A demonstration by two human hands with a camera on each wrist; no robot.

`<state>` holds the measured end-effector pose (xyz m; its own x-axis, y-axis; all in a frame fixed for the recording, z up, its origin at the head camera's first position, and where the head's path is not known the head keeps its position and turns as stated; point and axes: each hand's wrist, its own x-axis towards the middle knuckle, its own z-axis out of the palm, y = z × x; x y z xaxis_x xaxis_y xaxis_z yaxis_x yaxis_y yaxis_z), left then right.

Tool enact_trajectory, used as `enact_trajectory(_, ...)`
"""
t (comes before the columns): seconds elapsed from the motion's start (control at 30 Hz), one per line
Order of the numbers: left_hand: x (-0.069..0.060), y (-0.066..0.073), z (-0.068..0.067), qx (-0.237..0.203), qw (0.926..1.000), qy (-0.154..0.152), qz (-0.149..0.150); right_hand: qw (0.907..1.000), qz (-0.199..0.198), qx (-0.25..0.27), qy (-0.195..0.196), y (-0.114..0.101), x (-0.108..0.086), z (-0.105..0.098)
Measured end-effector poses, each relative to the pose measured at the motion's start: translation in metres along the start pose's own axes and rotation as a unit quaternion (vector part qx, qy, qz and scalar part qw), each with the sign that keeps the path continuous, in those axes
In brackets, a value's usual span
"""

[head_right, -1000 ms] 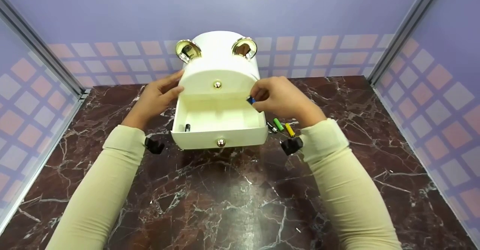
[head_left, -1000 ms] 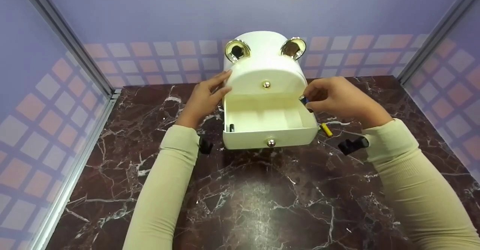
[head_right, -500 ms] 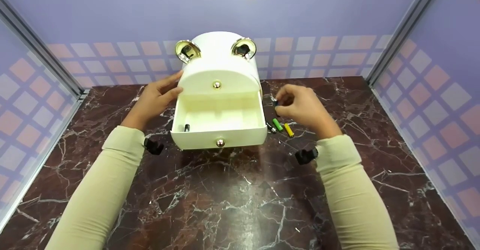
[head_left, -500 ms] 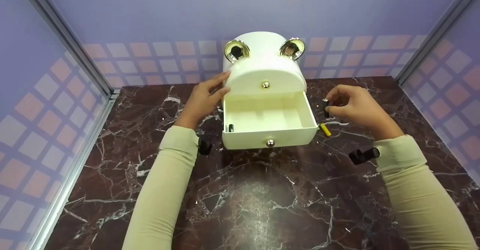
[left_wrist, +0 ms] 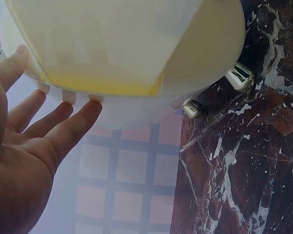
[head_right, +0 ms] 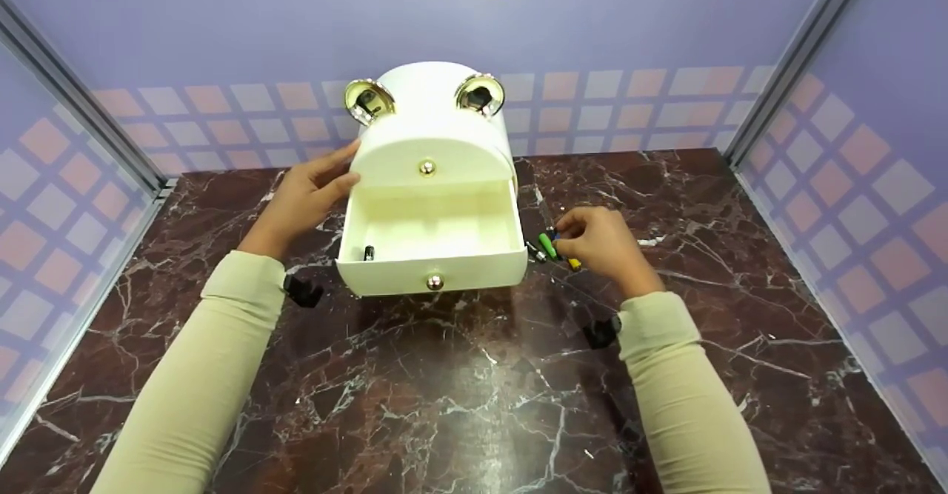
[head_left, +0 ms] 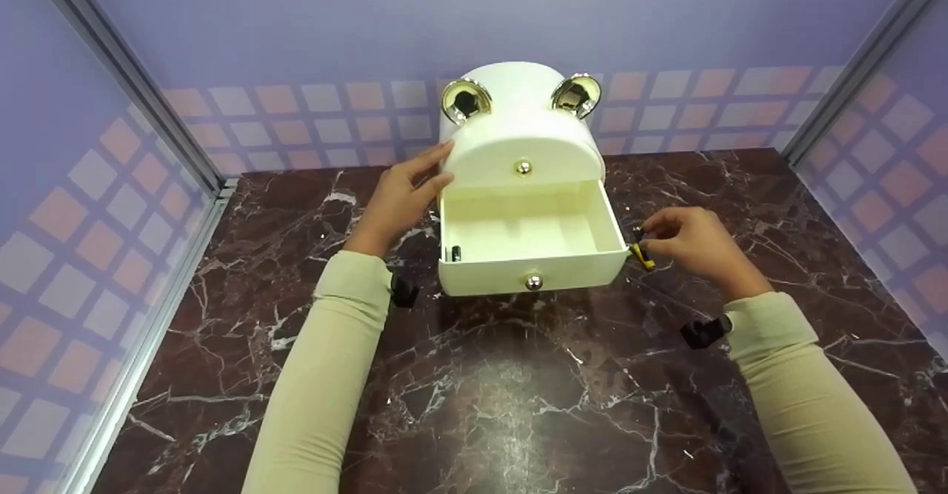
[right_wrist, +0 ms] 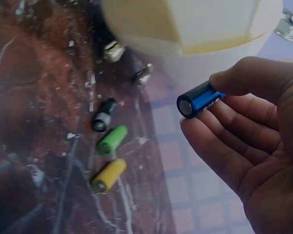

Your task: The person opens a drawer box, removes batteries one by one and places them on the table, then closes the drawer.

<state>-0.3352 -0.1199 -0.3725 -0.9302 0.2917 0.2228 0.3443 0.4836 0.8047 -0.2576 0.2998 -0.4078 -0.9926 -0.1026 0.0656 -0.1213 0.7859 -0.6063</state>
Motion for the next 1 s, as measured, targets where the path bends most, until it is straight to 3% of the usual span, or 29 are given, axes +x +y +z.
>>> enact_trajectory(0.3,-0.001,-0.001,-0.001,-0.002,0.9999,0.001,-0.013,0.9997,0.007,-0.022,-0.01,0.006,0.002,0.022)
enact_trajectory(0.53,-0.001,-0.001,-0.001,-0.001,0.9999,0.003,-0.015,0.9978,-0.017,-0.063,0.003,0.008,0.005,0.035)
enact_trajectory(1.0,-0.002,-0.003,-0.001,-0.002,0.9999,-0.001,-0.012,0.9961,-0.025,-0.084,-0.01,0.017,0.009,0.056)
